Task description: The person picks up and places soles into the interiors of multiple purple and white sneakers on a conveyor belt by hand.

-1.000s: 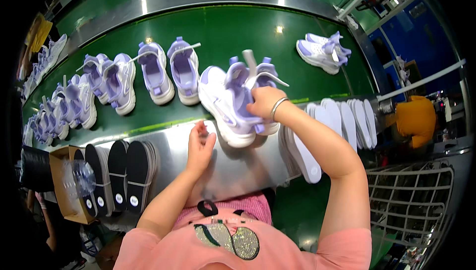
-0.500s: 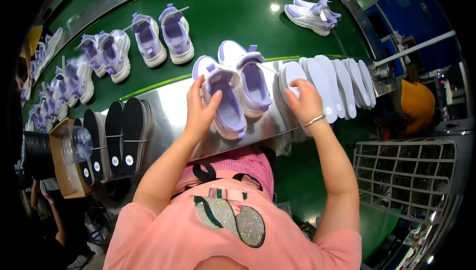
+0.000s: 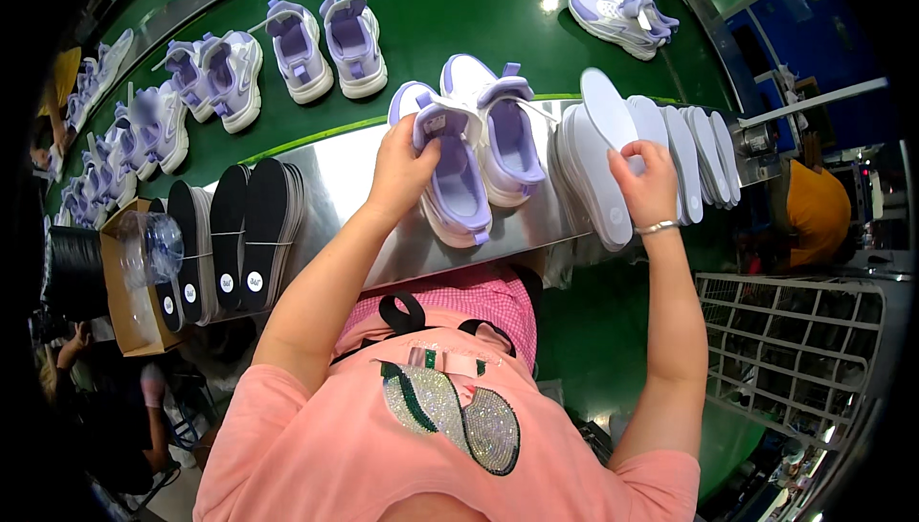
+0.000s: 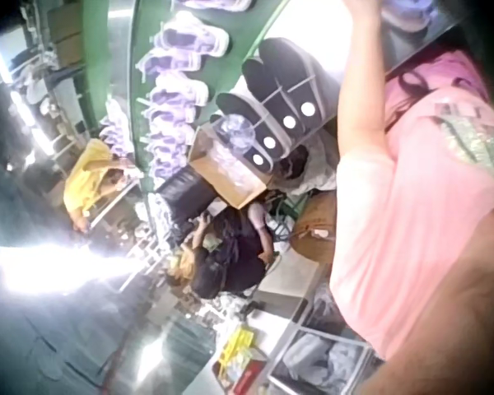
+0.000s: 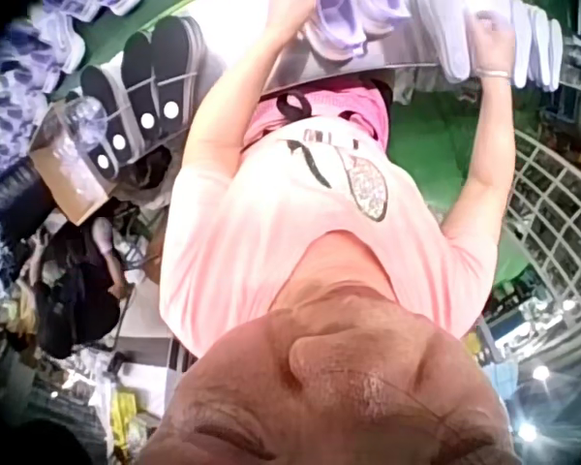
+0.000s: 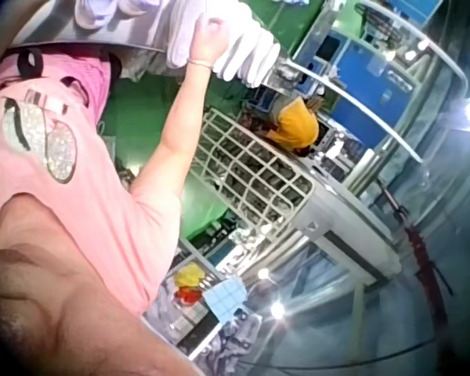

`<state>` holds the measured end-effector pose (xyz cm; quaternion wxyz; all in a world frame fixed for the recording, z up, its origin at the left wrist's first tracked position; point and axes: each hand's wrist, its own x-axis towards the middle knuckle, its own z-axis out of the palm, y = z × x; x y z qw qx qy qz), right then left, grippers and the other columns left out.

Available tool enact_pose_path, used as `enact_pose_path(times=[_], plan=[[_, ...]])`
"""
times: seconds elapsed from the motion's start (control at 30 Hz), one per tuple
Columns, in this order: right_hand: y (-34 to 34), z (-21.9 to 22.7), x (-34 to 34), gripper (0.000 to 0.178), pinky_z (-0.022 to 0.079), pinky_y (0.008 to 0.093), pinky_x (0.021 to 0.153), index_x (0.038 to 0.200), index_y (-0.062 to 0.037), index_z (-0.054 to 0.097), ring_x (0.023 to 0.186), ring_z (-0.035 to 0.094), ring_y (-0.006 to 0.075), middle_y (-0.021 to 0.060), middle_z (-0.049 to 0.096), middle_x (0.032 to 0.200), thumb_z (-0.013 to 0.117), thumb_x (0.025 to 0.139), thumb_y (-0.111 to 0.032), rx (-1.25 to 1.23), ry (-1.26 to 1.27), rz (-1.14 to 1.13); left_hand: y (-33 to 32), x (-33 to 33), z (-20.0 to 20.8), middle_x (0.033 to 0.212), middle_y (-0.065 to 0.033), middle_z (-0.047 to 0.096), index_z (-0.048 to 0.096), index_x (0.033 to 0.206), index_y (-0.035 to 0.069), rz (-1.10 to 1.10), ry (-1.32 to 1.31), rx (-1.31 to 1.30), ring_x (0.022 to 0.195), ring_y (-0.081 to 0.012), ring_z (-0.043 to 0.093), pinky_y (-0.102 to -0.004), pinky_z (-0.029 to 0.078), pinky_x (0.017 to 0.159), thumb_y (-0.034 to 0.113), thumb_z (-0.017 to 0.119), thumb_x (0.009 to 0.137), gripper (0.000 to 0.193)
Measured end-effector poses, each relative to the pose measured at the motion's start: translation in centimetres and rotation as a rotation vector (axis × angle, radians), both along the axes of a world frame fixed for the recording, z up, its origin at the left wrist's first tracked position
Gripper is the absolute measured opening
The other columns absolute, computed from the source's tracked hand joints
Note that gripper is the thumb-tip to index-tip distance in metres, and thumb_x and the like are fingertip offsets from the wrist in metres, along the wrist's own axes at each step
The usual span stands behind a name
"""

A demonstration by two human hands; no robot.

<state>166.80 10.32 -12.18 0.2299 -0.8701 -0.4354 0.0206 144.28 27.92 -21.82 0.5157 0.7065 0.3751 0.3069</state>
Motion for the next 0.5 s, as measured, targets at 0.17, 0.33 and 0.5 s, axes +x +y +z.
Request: enact_pose_path(times=[0.17, 0.33, 0.5], plan=[[2.7, 6.2, -7.5, 0.011, 0.045, 0.0327, 0.058, 0.063, -0.0031, 0.055, 0.071, 0.055, 0.0241, 0.0094, 0.054, 0.082, 0.06, 0.067, -0.012, -0.215, -0.029, 0.604, -0.9, 0.3, 0.2, 0.093, -0.0205, 0.055, 0.051, 0.099, -0.001, 0.012, 0.087, 0.021, 0.09, -0.0359, 0.049, -0.0407, 0.039, 0.08, 0.006, 0.052, 0.067, 0.033], [5.3, 2.6, -11.6, 0.006, 0.048, 0.0317, 0.059, 0.065, -0.0077, 0.06, 0.073, 0.056, 0.0225, 0.0076, 0.051, 0.083, 0.058, 0.065, -0.013, -0.69, -0.39, 0.855, -1.9, 0.4, 0.9, 0.093, -0.0201, 0.054, 0.051, 0.098, -0.003, 0.007, 0.13, -0.002, 0.09, -0.036, 0.049, -0.0404, 0.039, 0.081, 0.006, 0.052, 0.068, 0.032], [8.1, -3.9, -12.2, 0.012, 0.047, 0.0374, 0.06, 0.068, -0.0049, 0.057, 0.077, 0.056, 0.0262, 0.0101, 0.053, 0.085, 0.055, 0.071, -0.016, -0.691, -0.134, 0.566, -2.6, 0.4, 1.0, 0.094, -0.0205, 0.052, 0.052, 0.099, -0.003, 0.018, 0.126, -0.014, 0.091, -0.0356, 0.048, -0.04, 0.038, 0.082, 0.006, 0.051, 0.069, 0.031]])
